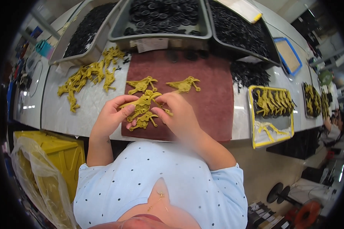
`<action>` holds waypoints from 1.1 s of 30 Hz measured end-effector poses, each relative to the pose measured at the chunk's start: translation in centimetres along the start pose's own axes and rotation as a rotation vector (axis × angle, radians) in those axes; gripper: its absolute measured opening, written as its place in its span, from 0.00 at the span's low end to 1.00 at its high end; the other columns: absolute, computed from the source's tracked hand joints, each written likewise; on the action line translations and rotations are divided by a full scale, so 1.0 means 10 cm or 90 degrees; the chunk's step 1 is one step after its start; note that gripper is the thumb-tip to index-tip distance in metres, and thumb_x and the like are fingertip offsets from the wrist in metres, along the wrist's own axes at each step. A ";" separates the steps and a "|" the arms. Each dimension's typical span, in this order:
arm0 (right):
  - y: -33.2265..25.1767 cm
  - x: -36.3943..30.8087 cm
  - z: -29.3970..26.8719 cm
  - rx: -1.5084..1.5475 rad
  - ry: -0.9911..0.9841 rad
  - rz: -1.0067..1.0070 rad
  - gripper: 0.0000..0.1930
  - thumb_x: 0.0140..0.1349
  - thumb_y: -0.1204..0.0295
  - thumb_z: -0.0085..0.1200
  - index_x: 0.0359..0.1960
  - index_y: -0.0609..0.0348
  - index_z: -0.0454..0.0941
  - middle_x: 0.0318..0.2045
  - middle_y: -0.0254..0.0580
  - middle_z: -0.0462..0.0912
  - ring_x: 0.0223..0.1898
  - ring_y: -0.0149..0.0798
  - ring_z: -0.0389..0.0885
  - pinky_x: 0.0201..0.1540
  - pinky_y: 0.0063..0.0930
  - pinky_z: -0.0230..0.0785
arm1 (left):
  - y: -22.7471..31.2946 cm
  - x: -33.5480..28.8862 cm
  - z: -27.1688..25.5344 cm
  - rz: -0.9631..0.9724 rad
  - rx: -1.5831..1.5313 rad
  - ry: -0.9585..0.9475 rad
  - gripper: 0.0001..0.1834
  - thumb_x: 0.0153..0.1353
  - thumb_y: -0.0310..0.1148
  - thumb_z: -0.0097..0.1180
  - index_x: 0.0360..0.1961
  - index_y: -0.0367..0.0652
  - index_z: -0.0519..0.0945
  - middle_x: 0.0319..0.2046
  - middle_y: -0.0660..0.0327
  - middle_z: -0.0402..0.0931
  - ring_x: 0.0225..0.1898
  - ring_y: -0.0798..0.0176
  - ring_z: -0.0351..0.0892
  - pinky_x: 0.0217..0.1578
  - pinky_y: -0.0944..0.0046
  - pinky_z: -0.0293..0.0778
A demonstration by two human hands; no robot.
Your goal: The person assembles toy motorcycles by attaching wheels and handlebars to the frames by hand, fitting the parts together, and placing completed motorcycles onto a tray.
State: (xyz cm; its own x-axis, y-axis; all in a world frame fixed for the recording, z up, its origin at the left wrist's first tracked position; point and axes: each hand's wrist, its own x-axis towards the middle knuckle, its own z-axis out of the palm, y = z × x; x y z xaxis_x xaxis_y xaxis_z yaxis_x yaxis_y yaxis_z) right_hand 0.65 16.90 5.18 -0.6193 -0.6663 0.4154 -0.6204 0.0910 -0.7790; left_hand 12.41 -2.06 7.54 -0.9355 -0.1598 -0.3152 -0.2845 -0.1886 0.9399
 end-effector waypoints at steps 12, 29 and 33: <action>0.17 -0.38 -0.26 0.273 0.114 0.404 0.09 0.58 0.75 0.58 0.38 0.65 0.75 0.28 0.38 0.82 0.27 0.25 0.78 0.29 0.20 0.71 | -0.29 0.56 0.81 0.514 0.273 -0.031 0.32 0.44 0.22 0.71 0.54 0.39 0.73 0.52 0.57 0.70 0.34 0.72 0.75 0.33 0.71 0.76; 0.08 -0.46 -0.52 0.266 -0.018 0.435 0.06 0.59 0.75 0.56 0.35 0.65 0.74 0.23 0.33 0.79 0.22 0.20 0.74 0.23 0.17 0.66 | -0.10 0.56 0.82 0.296 0.293 -0.054 0.25 0.38 0.29 0.76 0.40 0.38 0.80 0.35 0.63 0.77 0.36 0.69 0.77 0.36 0.69 0.75; 0.10 -0.47 -0.55 0.254 -0.030 0.417 0.07 0.59 0.75 0.56 0.35 0.65 0.74 0.23 0.33 0.79 0.22 0.20 0.74 0.23 0.16 0.66 | -0.06 0.54 0.84 0.288 0.320 -0.068 0.26 0.36 0.29 0.76 0.39 0.38 0.80 0.35 0.62 0.77 0.37 0.68 0.77 0.38 0.68 0.75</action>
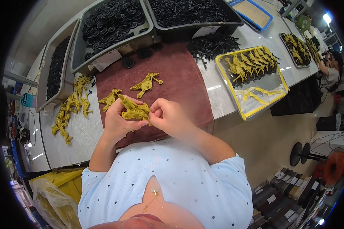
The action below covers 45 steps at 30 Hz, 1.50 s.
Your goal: The person assembles toy motorcycles by attaching wheels and handlebars to the frames by hand, fitting the parts together, and placing completed motorcycles onto a tray.
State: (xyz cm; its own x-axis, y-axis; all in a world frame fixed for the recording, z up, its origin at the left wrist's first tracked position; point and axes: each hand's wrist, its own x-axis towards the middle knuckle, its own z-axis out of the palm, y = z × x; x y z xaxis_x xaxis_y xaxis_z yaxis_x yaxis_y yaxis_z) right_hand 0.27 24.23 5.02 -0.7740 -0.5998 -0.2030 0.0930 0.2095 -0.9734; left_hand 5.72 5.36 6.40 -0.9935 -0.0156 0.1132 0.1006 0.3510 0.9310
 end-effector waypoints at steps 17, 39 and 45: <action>0.09 -0.20 -0.46 -0.077 0.257 -0.059 0.04 0.58 0.81 0.54 0.35 0.64 0.74 0.25 0.32 0.76 0.23 0.20 0.73 0.24 0.15 0.65 | -0.03 -0.07 -0.17 0.108 0.091 0.091 0.22 0.38 0.25 0.75 0.37 0.39 0.78 0.35 0.60 0.77 0.36 0.64 0.78 0.37 0.67 0.75; 0.67 -0.46 -0.79 -0.347 0.317 -0.114 0.06 0.58 0.79 0.56 0.37 0.67 0.75 0.32 0.45 0.78 0.29 0.35 0.79 0.31 0.25 0.72 | -0.40 1.26 0.66 0.252 0.074 -0.162 0.15 0.51 0.22 0.65 0.42 0.40 0.82 0.53 0.55 0.74 0.51 0.58 0.77 0.49 0.65 0.75; 0.64 -0.38 -0.76 -0.339 0.303 -0.070 0.08 0.58 0.74 0.53 0.38 0.62 0.75 0.36 0.53 0.77 0.40 0.57 0.76 0.44 0.43 0.69 | -0.63 1.40 0.92 0.163 0.184 -0.145 0.27 0.56 0.30 0.61 0.59 0.47 0.73 0.59 0.45 0.66 0.58 0.46 0.68 0.56 0.56 0.69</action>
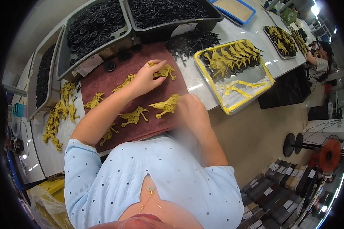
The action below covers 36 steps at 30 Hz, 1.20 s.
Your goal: The person assembles toy motorcycles by attaching wheels and handlebars to the frames by hand, fitting the parts together, and placing completed motorcycles onto a tray.
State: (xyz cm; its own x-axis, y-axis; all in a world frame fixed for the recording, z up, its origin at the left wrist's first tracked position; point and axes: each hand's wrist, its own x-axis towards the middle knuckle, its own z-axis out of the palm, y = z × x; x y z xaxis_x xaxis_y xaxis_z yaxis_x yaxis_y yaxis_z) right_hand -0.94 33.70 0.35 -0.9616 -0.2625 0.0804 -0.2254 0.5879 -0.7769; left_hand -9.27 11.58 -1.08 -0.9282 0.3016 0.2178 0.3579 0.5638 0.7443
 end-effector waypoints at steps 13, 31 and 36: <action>0.03 -0.02 0.02 -0.171 -0.016 0.032 0.08 0.54 0.75 0.62 0.33 0.65 0.77 0.29 0.45 0.79 0.28 0.39 0.79 0.33 0.29 0.72 | 0.22 -0.08 0.27 -0.107 0.404 0.083 0.25 0.51 0.37 0.64 0.53 0.53 0.77 0.48 0.54 0.70 0.51 0.52 0.67 0.50 0.50 0.59; 0.33 1.52 -0.02 -0.252 0.084 -0.015 0.08 0.56 0.73 0.57 0.34 0.66 0.79 0.31 0.58 0.81 0.36 0.57 0.80 0.41 0.42 0.72 | 0.10 -0.05 0.03 -0.010 0.332 0.070 0.24 0.45 0.38 0.69 0.45 0.46 0.81 0.39 0.63 0.78 0.46 0.59 0.73 0.49 0.56 0.60; 0.39 1.59 0.06 -0.328 0.047 0.013 0.11 0.51 0.72 0.62 0.33 0.67 0.79 0.31 0.56 0.82 0.36 0.56 0.81 0.42 0.41 0.73 | 0.01 -0.09 -0.01 0.003 0.284 0.053 0.22 0.45 0.35 0.69 0.44 0.45 0.82 0.39 0.63 0.77 0.47 0.58 0.72 0.49 0.56 0.60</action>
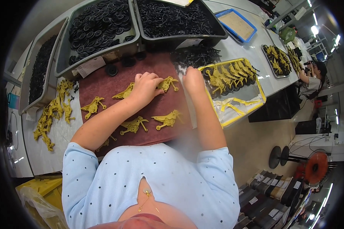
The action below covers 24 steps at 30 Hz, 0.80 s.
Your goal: The person assembles toy motorcycles by attaching wheels and handlebars to the frames by hand, fitting the parts together, and placing completed motorcycles onto a tray.
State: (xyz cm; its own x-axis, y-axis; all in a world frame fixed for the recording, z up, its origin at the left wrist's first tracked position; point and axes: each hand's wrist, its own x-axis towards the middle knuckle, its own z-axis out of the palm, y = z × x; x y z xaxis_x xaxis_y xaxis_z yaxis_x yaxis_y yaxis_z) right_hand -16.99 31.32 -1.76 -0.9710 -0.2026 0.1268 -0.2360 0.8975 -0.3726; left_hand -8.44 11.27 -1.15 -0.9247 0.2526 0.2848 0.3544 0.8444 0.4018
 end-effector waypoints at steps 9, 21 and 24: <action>-0.22 0.06 -0.48 0.382 -0.204 0.071 0.15 0.57 0.80 0.55 0.46 0.63 0.72 0.29 0.36 0.79 0.32 0.28 0.80 0.35 0.23 0.74 | 0.06 -0.16 0.00 0.088 -0.008 0.020 0.16 0.51 0.28 0.56 0.43 0.40 0.82 0.49 0.54 0.74 0.53 0.53 0.69 0.53 0.56 0.65; -0.23 0.37 -0.19 0.482 -0.405 0.058 0.06 0.54 0.78 0.64 0.32 0.62 0.79 0.29 0.33 0.81 0.32 0.25 0.76 0.36 0.20 0.70 | 0.04 -0.15 0.07 0.144 -0.039 0.066 0.16 0.52 0.23 0.53 0.42 0.27 0.80 0.51 0.50 0.76 0.52 0.52 0.73 0.55 0.55 0.68; -0.30 0.39 -0.23 0.381 -0.405 0.004 0.06 0.53 0.79 0.63 0.31 0.62 0.79 0.28 0.32 0.81 0.31 0.24 0.76 0.35 0.20 0.70 | 0.03 -0.16 0.09 0.138 -0.048 0.076 0.17 0.51 0.23 0.53 0.42 0.27 0.80 0.51 0.50 0.76 0.52 0.51 0.73 0.55 0.55 0.68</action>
State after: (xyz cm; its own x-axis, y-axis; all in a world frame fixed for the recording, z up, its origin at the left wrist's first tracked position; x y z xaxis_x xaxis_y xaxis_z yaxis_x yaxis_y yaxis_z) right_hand -19.99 28.69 1.99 -0.7675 -0.5390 -0.3471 -0.0384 0.5791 -0.8143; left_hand -6.97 11.48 -2.26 -0.8046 0.3628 0.4701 0.5562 0.7377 0.3827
